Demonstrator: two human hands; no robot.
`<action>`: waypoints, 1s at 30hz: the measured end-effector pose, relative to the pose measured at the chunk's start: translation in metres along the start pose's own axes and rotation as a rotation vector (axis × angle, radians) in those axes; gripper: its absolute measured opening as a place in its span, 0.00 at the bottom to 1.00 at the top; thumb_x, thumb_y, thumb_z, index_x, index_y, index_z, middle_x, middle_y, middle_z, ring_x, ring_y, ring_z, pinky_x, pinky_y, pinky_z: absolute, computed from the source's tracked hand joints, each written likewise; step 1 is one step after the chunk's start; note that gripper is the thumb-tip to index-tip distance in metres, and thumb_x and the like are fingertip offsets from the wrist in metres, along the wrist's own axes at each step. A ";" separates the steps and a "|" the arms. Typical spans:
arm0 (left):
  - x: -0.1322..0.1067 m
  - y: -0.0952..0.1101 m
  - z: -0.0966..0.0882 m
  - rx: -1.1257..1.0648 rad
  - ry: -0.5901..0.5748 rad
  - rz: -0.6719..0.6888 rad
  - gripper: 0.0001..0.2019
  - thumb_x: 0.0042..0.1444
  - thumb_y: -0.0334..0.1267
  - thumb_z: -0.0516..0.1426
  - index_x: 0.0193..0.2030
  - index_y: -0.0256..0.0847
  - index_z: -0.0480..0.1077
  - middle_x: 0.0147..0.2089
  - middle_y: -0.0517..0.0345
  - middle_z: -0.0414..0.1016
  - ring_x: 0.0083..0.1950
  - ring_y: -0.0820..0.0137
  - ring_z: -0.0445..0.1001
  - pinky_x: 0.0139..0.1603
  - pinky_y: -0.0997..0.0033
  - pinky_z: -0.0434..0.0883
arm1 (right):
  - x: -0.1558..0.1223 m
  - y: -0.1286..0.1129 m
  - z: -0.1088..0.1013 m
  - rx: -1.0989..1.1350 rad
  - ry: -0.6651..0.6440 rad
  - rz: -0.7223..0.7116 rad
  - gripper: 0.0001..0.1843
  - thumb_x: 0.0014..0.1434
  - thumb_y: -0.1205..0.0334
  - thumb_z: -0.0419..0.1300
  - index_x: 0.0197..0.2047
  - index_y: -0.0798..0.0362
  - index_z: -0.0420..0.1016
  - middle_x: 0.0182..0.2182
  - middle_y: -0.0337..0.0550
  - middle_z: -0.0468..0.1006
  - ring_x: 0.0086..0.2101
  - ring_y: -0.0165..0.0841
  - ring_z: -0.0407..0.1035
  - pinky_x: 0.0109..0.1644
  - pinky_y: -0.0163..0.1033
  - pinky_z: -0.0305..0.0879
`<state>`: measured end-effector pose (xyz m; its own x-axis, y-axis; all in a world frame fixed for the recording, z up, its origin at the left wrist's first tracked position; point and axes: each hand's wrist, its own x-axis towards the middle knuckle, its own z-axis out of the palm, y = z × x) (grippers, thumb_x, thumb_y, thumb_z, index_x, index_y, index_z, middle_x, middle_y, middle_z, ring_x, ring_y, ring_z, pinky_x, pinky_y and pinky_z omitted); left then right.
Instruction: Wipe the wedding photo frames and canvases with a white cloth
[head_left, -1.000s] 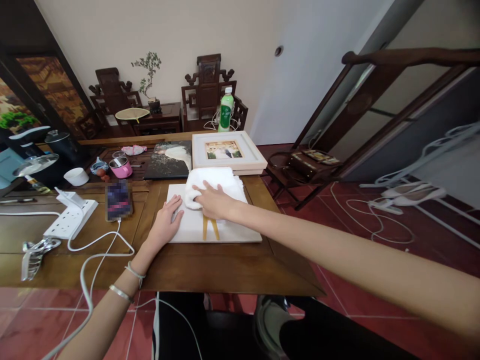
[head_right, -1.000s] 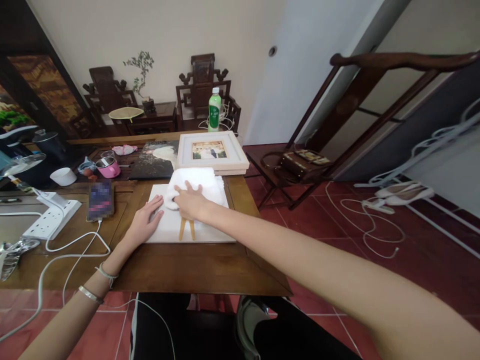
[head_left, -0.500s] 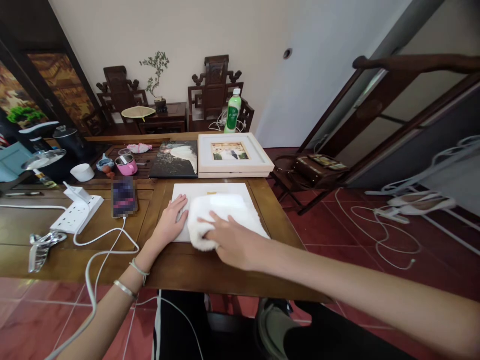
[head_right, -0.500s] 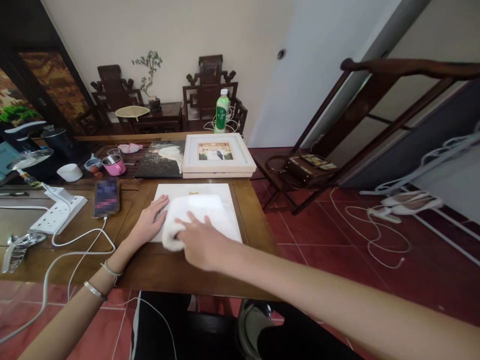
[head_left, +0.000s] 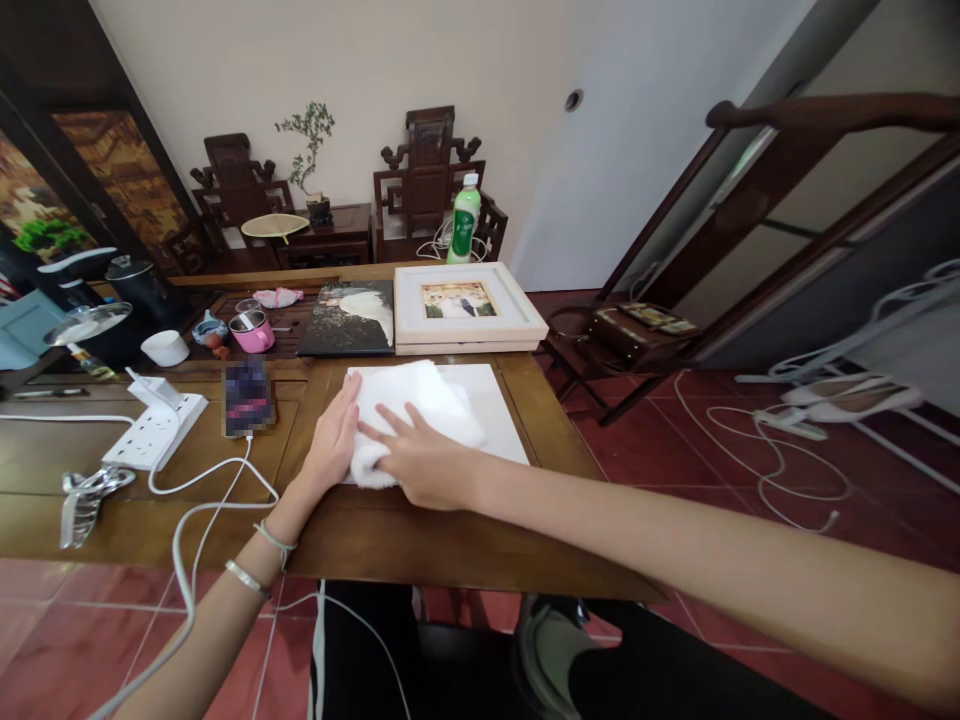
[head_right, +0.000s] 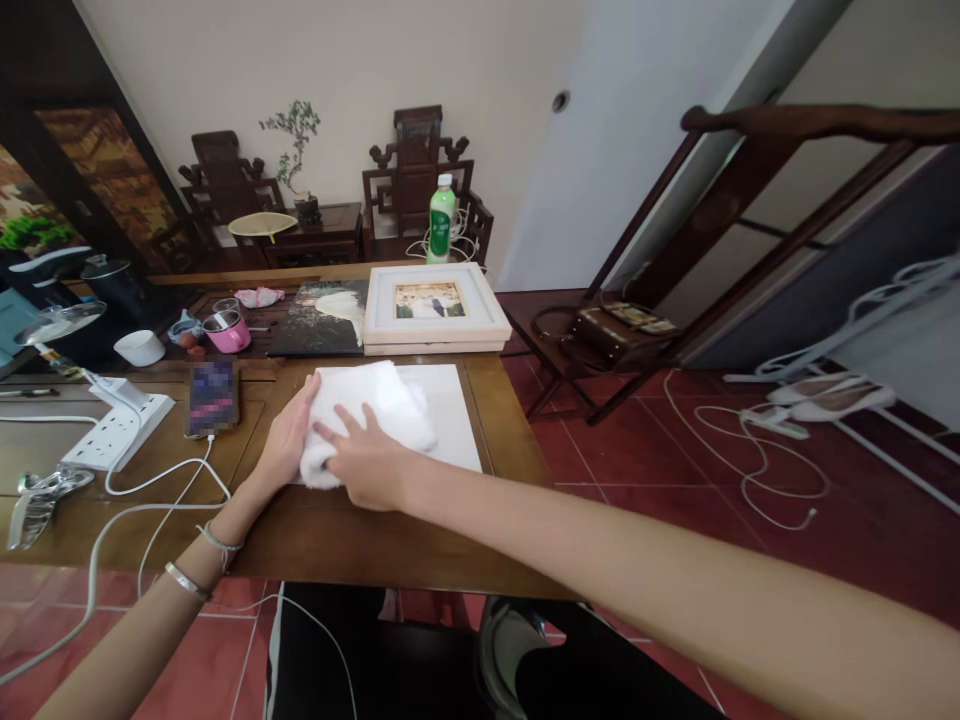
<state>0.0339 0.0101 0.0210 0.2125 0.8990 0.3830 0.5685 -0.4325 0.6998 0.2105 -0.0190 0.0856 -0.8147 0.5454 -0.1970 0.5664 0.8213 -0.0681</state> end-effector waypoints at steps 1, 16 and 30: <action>0.000 0.000 0.000 0.005 0.002 0.004 0.29 0.66 0.51 0.37 0.67 0.37 0.55 0.70 0.53 0.54 0.71 0.66 0.49 0.71 0.62 0.48 | -0.007 -0.006 -0.001 0.014 -0.016 -0.048 0.23 0.54 0.73 0.52 0.53 0.58 0.74 0.68 0.51 0.48 0.65 0.57 0.36 0.63 0.67 0.41; 0.003 -0.017 0.012 0.152 -0.133 0.035 0.21 0.63 0.39 0.45 0.57 0.34 0.68 0.64 0.44 0.65 0.68 0.60 0.59 0.69 0.52 0.52 | -0.023 0.037 -0.030 0.201 -0.093 0.158 0.18 0.50 0.75 0.50 0.41 0.56 0.76 0.45 0.55 0.76 0.42 0.43 0.71 0.41 0.42 0.64; 0.003 -0.009 0.008 0.189 -0.128 0.048 0.18 0.60 0.38 0.51 0.55 0.37 0.69 0.60 0.46 0.69 0.62 0.57 0.66 0.66 0.53 0.58 | 0.054 0.070 -0.037 0.273 0.056 0.214 0.17 0.57 0.67 0.48 0.43 0.56 0.77 0.46 0.50 0.78 0.43 0.41 0.70 0.43 0.38 0.60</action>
<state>0.0357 0.0176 0.0114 0.3354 0.8842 0.3252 0.6913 -0.4655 0.5526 0.2014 0.0741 0.1064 -0.6749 0.7153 -0.1813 0.7316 0.6164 -0.2914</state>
